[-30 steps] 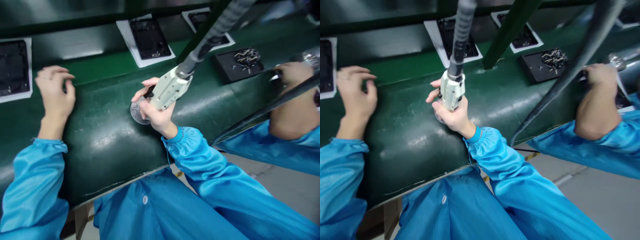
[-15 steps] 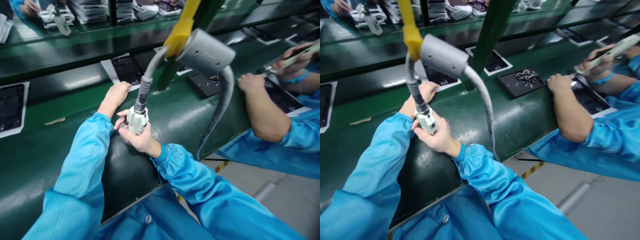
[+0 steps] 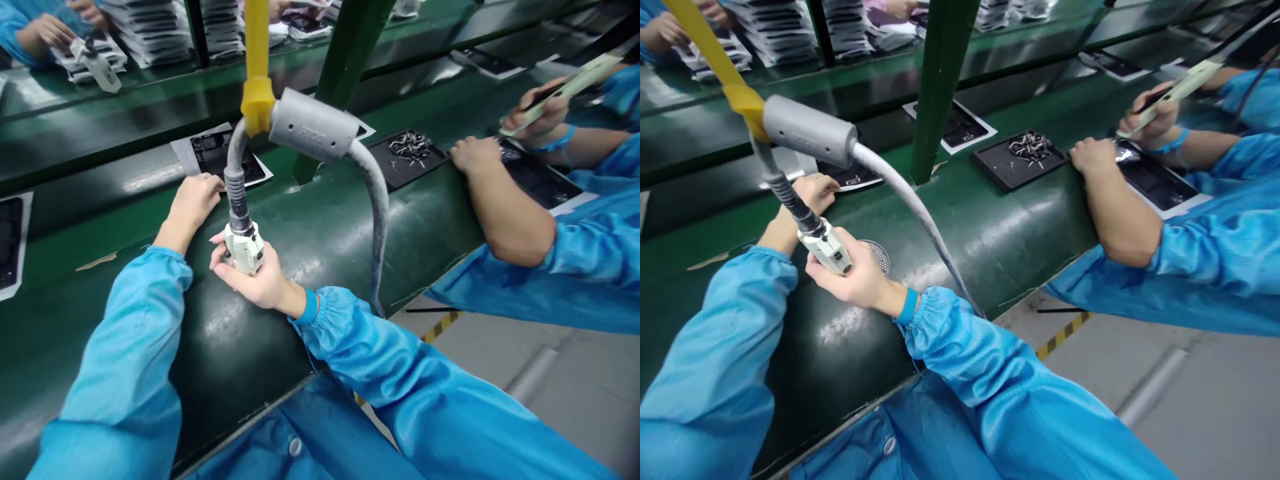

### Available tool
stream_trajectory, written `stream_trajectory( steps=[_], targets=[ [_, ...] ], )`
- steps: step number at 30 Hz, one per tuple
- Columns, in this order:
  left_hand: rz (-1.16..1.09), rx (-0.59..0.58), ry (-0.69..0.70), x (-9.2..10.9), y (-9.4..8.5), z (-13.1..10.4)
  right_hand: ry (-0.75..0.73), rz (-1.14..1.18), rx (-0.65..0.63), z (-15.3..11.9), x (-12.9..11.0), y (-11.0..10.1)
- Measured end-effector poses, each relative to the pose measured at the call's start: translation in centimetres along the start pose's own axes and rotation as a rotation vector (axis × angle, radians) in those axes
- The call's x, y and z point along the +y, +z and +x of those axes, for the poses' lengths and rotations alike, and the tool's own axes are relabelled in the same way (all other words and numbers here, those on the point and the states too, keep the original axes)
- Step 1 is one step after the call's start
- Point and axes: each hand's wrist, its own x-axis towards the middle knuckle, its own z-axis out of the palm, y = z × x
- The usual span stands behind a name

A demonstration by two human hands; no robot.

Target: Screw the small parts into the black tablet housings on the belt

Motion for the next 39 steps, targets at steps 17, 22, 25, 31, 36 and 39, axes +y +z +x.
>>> stream_trajectory(
  steps=[17,22,25,31,36,39],
  targets=[
    [-0.016,0.096,0.054,4.0,-6.9,-31.5,-0.103,0.146,0.12,-0.2,0.4,0.5],
    [-0.067,-0.01,-0.021,6.7,-5.8,-34.5,-0.142,0.135,0.135,-0.1,-0.1,0.5],
    [-0.132,-0.077,-0.097,7.8,-5.6,-33.6,-0.133,0.137,0.125,-0.1,-0.4,0.4],
    [-0.117,-0.033,-0.238,9.3,-3.4,-26.8,-0.146,0.07,0.148,-0.1,-0.1,0.3],
    [0.103,0.061,-0.354,11.3,0.0,-24.3,-0.134,0.028,0.165,-0.3,-0.3,0.2],
    [0.118,0.132,-0.383,12.2,1.1,-24.8,-0.138,0.017,0.157,-0.3,-0.4,0.2]
  ],
)
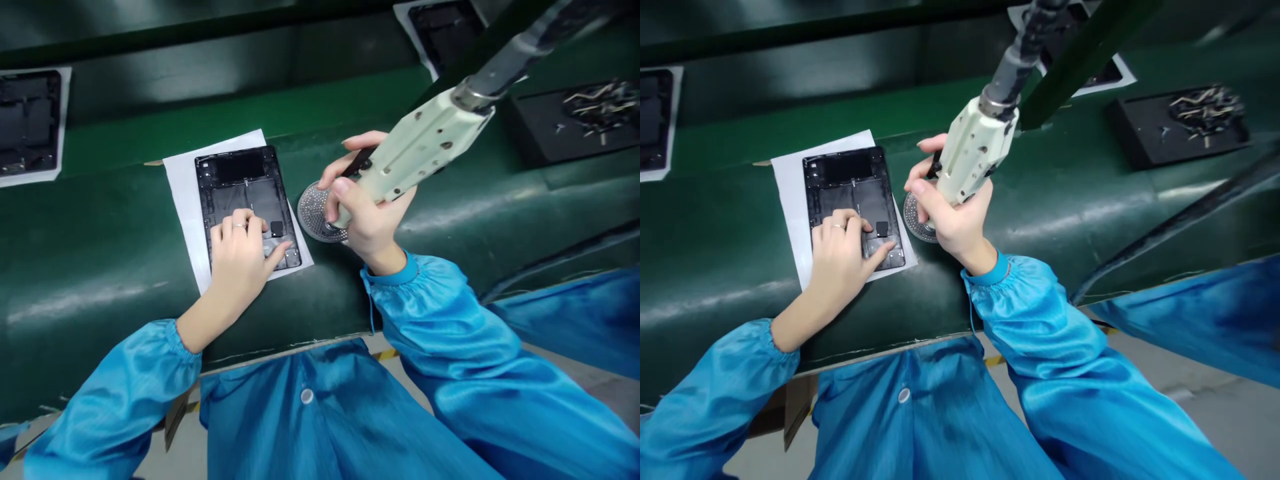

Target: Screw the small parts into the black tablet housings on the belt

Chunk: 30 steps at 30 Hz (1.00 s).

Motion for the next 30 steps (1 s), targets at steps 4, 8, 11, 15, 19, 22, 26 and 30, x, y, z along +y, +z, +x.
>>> stream_trajectory(
  steps=[4,8,11,15,19,22,26,30],
  targets=[
    [-0.065,0.001,0.0,0.1,0.1,-0.3,-0.043,0.026,-0.006,-0.1,-0.3,0.0],
    [-0.242,-0.032,-0.028,0.1,-0.3,0.1,-0.03,-0.052,-0.003,0.0,-1.1,-0.2],
    [-0.361,-0.05,-0.049,0.4,-0.6,0.1,-0.156,-0.08,0.046,0.7,-1.2,0.0],
    [-0.246,-0.067,-0.082,0.8,-0.8,0.1,-0.438,0.021,0.155,1.4,0.0,0.6],
    [-0.224,-0.046,-0.065,0.9,-0.2,0.3,-0.357,-0.031,0.126,1.0,0.8,0.9],
    [-0.28,-0.026,-0.055,0.8,0.3,0.6,-0.357,-0.065,0.122,0.8,1.1,1.1],
    [-0.339,0.0,-0.079,0.8,0.6,1.2,-0.365,-0.078,0.134,0.7,1.3,1.2],
    [-0.352,0.009,-0.096,0.6,0.7,1.8,-0.303,-0.011,0.062,0.7,1.0,1.1]
  ],
)
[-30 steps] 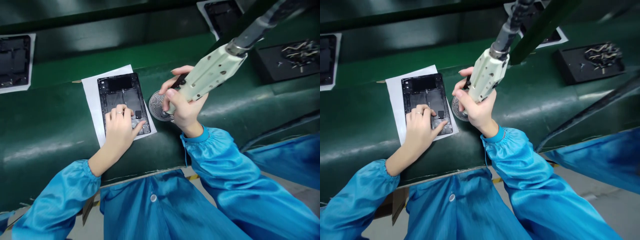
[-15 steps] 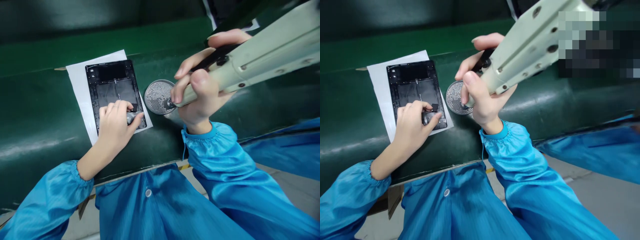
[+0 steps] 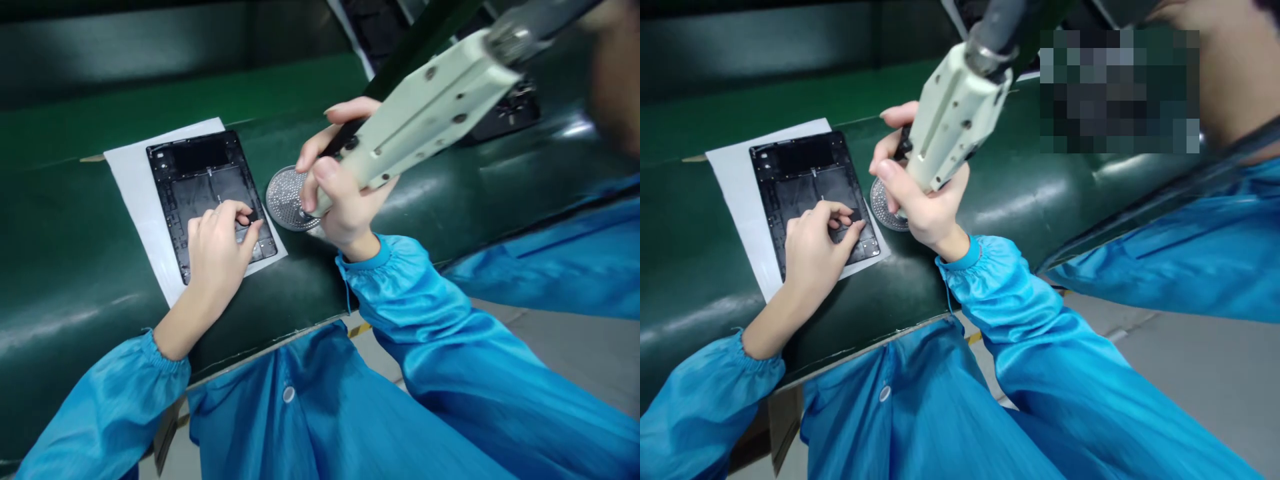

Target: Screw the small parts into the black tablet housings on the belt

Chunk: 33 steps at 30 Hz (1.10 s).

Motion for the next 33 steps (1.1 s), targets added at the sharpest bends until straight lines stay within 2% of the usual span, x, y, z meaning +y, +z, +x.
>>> stream_trajectory(
  steps=[6,9,12,14,19,22,25,28,33],
  targets=[
    [-0.329,0.02,0.027,-0.8,-0.1,0.4,0.083,0.045,-0.069,0.3,-0.7,-0.7],
    [-0.448,-0.032,0.059,-1.0,-0.3,0.0,0.132,-0.039,-0.099,0.4,-1.1,-0.9],
    [-0.546,-0.108,0.028,-1.1,-0.5,-0.3,0.225,-0.089,-0.116,0.5,-1.4,-1.0],
    [-0.532,-0.143,0.039,-1.1,-0.7,-0.3,0.232,-0.065,-0.112,0.5,-1.5,-1.0],
    [-0.411,-0.226,0.202,-1.1,-1.2,0.2,0.173,0.009,-0.091,0.5,-1.4,-0.9],
    [-0.377,-0.222,0.254,-1.1,-1.1,0.2,0.18,0.027,-0.076,0.5,-1.6,-0.9],
    [-0.347,-0.208,0.373,-1.2,-1.1,0.2,0.207,-0.012,-0.067,0.6,-2.1,-0.9],
    [-0.32,-0.246,0.472,-1.4,-1.0,0.3,0.209,-0.041,-0.061,0.5,-2.0,-0.8],
    [-0.277,-0.292,0.494,-1.6,-0.6,0.4,0.051,-0.004,-0.016,0.3,-0.7,-0.3]
  ],
)
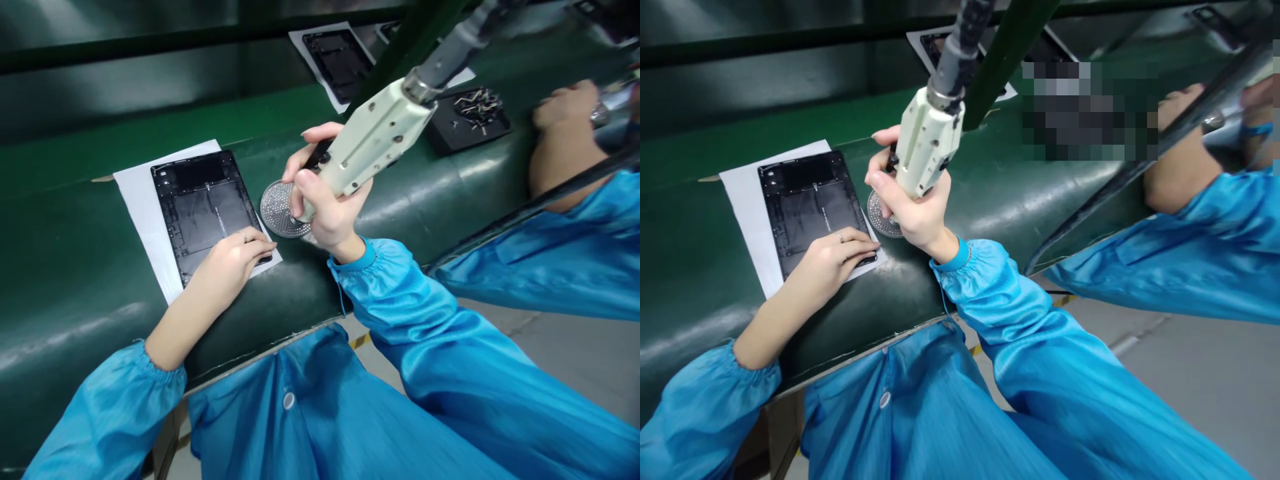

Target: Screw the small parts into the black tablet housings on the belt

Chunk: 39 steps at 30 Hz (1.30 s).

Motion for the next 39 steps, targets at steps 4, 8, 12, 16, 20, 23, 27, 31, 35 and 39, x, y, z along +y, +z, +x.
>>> stream_trajectory(
  steps=[4,8,12,16,20,23,27,31,35,39],
  targets=[
    [-0.006,0.013,-0.091,0.4,0.0,0.2,-0.019,0.004,-0.002,-0.2,-0.1,0.2],
    [0.089,-0.048,-0.233,1.2,-0.3,0.5,-0.005,-0.036,-0.031,-0.7,-0.7,0.8],
    [0.225,-0.005,-0.24,1.7,-0.3,-0.4,-0.042,-0.012,-0.091,-1.8,-0.6,2.0],
    [0.31,0.087,-0.15,2.1,-0.1,-3.0,0.031,0.027,-0.131,-2.9,-1.0,2.7],
    [0.341,0.008,-0.033,2.7,0.3,-4.8,0.126,0.028,-0.206,-3.4,-1.2,2.7],
    [0.408,-0.049,-0.016,3.0,0.7,-5.0,0.121,0.047,-0.203,-3.5,-0.5,2.7],
    [0.387,-0.06,-0.071,3.3,0.9,-4.7,0.086,0.042,-0.148,-3.5,0.1,3.0],
    [0.358,-0.059,-0.1,3.6,0.9,-4.6,0.082,0.004,-0.129,-3.6,-0.3,3.0],
    [0.369,-0.041,-0.085,3.9,1.0,-4.5,0.143,-0.037,-0.15,-3.6,-0.9,2.5],
    [0.351,-0.063,-0.099,4.1,0.9,-4.5,0.177,-0.099,-0.137,-3.5,-1.1,2.2]
  ],
)
